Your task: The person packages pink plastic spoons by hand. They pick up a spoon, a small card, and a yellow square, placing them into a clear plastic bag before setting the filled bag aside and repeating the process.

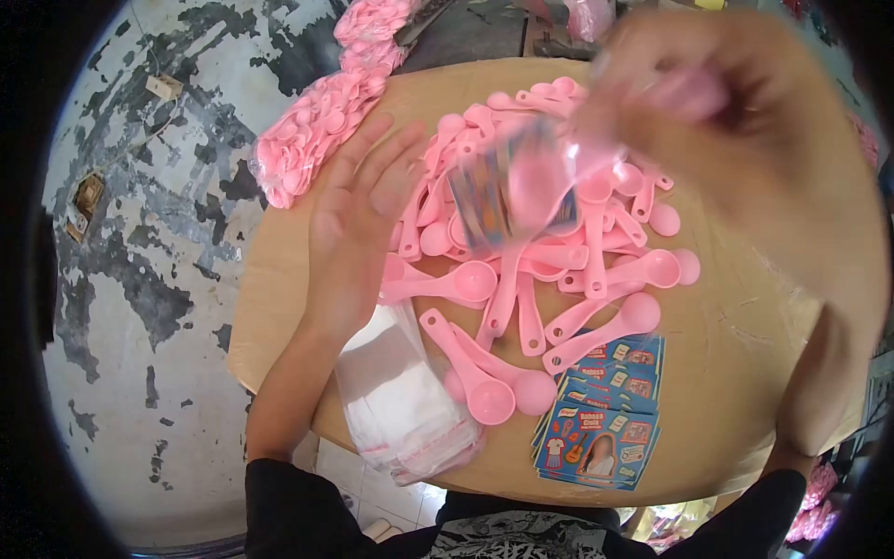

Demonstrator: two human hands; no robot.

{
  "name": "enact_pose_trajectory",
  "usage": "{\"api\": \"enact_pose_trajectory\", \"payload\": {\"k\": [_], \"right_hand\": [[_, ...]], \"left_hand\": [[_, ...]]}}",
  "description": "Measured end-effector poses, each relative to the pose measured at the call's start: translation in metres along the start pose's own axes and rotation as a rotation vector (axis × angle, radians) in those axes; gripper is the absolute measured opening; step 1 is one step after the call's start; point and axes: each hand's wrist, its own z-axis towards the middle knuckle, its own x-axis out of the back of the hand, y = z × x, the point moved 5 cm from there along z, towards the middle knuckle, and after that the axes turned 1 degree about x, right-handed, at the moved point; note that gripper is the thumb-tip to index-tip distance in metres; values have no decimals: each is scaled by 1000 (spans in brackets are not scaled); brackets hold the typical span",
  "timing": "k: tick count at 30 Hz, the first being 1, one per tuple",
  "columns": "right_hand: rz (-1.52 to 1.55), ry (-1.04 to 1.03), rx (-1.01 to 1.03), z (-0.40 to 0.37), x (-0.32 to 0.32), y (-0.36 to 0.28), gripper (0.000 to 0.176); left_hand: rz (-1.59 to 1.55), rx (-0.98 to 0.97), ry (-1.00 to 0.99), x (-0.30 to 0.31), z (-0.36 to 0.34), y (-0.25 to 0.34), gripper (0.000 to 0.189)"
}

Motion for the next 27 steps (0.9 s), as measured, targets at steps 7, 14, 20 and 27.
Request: {"api": "enact_pose_trajectory", "payload": {"k": [7,14,20,27], "right_hand": [[319,48,221,-7,-39,-49,8],[373,-20,303,4,-50,-51,18],[193,-270,162,9,-59,-26,21],[-201,245,636,-2,-76,-37,27]], "left_hand": [[476,-120,-364,-49,-30,26,75],[226,290,-479,-57,-46,28,56],[-242,510,-548,-56,-45,19,52],[-183,418,-174,-26,-28,-4,40]]}}
